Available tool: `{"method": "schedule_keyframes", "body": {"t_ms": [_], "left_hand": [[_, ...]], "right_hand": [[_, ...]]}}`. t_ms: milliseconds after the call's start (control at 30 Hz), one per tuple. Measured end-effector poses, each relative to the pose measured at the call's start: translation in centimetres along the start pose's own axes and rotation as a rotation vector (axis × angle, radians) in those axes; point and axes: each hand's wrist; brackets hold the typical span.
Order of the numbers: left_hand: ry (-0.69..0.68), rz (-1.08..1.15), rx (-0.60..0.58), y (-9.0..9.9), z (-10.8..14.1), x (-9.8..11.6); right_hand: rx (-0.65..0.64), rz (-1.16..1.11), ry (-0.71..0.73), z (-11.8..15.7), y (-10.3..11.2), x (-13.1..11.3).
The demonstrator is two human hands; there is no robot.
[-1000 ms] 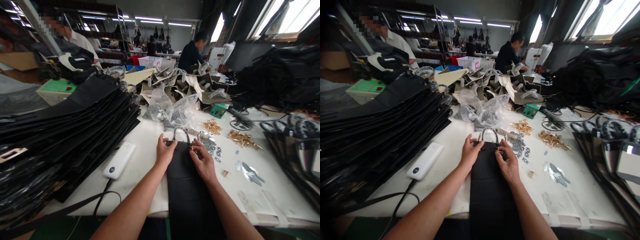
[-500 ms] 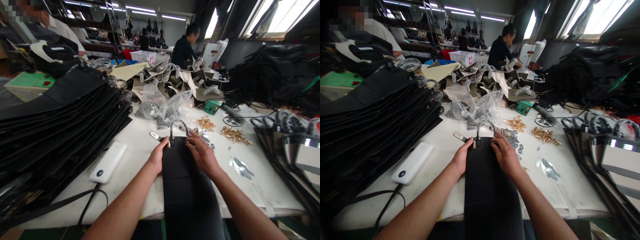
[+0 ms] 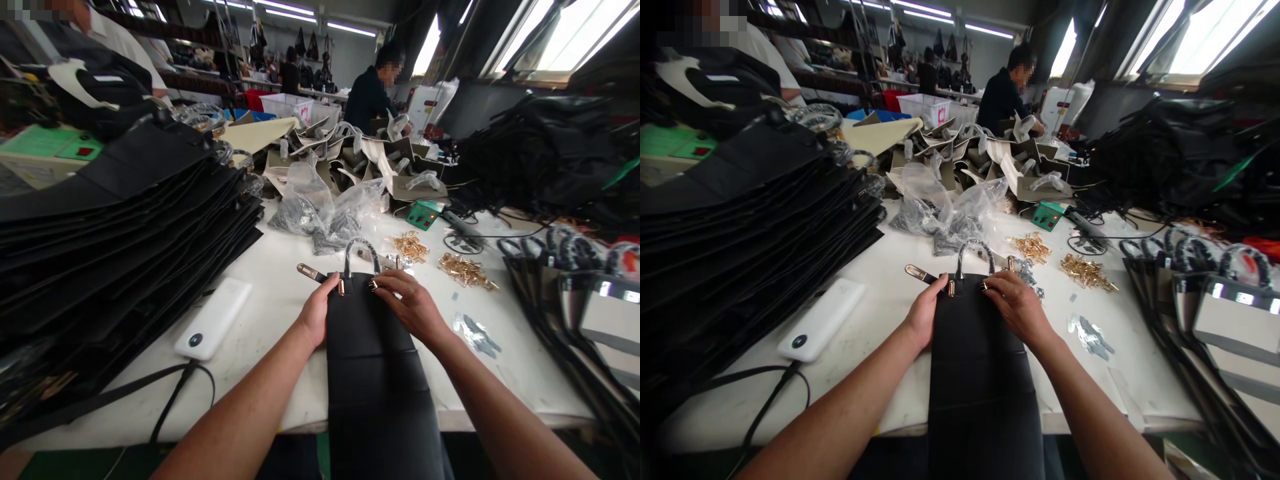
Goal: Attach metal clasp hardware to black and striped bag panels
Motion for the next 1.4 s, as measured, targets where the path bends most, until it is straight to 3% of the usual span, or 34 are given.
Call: {"method": "schedule_keyframes", "body": {"t_ms": [267, 500, 833, 1400], "left_hand": [[-0.008, -0.011, 0.003, 0.0, -0.2, 0.0], [-0.029, -0.029, 0.041, 0.4, -0.4, -0.2], [0.005, -0.03, 0.059, 0.7, -0.4, -0.6], [-0.01, -0.033, 0.117, 0.4, -0.4, -0.7]], "right_hand": [[-0.067, 0.061, 0.048, -0.1, 0.6, -0.3], [-0.07, 0.167, 0.034, -0.1, -0.3, 0.0], [-0.3, 0.231, 0.12, -1.2, 0.9, 0.0], [-0.34, 0.545, 0.117, -1.8, 0.0, -1.4]]}}
Point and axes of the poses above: each hand's wrist, its own z-axis away from the middle knuckle, its own y-axis out of the back of the hand, x = y × z, and after that the axes turned 3 degrees about -z, right-handed
